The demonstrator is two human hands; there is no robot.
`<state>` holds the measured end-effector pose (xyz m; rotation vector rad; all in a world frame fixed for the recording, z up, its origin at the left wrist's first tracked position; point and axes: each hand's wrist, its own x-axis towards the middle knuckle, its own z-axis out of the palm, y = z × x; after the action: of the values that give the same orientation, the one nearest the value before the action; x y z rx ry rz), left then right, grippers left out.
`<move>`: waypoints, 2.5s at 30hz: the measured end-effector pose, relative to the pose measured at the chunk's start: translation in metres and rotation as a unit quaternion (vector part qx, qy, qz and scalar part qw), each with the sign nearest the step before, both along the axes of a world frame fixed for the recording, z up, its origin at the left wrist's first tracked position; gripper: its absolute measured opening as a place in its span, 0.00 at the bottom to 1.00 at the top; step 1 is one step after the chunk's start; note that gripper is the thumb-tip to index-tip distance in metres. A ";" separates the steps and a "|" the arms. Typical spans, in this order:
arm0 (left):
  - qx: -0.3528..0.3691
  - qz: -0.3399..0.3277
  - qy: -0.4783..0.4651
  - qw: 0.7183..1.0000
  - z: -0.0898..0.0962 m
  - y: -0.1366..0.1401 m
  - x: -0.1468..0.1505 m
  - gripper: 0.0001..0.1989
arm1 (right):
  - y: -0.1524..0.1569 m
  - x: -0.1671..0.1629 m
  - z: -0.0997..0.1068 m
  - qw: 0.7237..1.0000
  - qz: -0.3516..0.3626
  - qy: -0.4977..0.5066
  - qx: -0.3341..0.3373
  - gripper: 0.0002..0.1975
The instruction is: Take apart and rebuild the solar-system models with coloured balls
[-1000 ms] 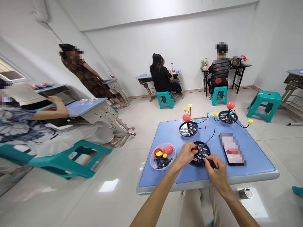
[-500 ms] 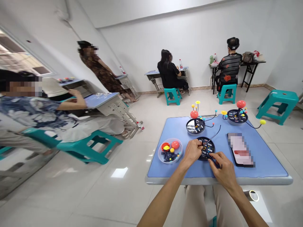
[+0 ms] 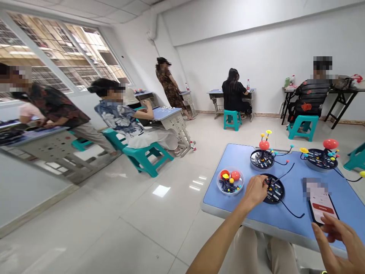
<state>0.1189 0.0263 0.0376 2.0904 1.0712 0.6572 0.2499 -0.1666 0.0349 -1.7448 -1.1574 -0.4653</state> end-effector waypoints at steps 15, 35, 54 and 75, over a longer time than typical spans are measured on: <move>0.139 0.267 -0.065 0.952 0.004 0.002 -0.173 0.12 | 0.147 -0.112 0.028 0.927 0.307 -0.005 -0.216 0.11; 0.222 0.081 0.150 0.960 0.011 0.024 -0.164 0.15 | 0.204 -0.097 0.016 0.895 0.295 0.053 -0.330 0.12; 0.145 -0.005 0.310 0.939 0.029 0.047 -0.138 0.10 | 0.185 -0.094 0.028 0.679 0.399 0.575 -0.221 0.13; 0.027 -0.042 0.198 0.979 0.040 0.038 -0.150 0.10 | 0.175 -0.092 0.038 0.692 0.361 0.593 -0.198 0.09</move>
<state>-0.0313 0.0639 0.0776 2.3611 1.1767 0.2312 0.1579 0.0085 0.0725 -1.2634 -0.8098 1.3273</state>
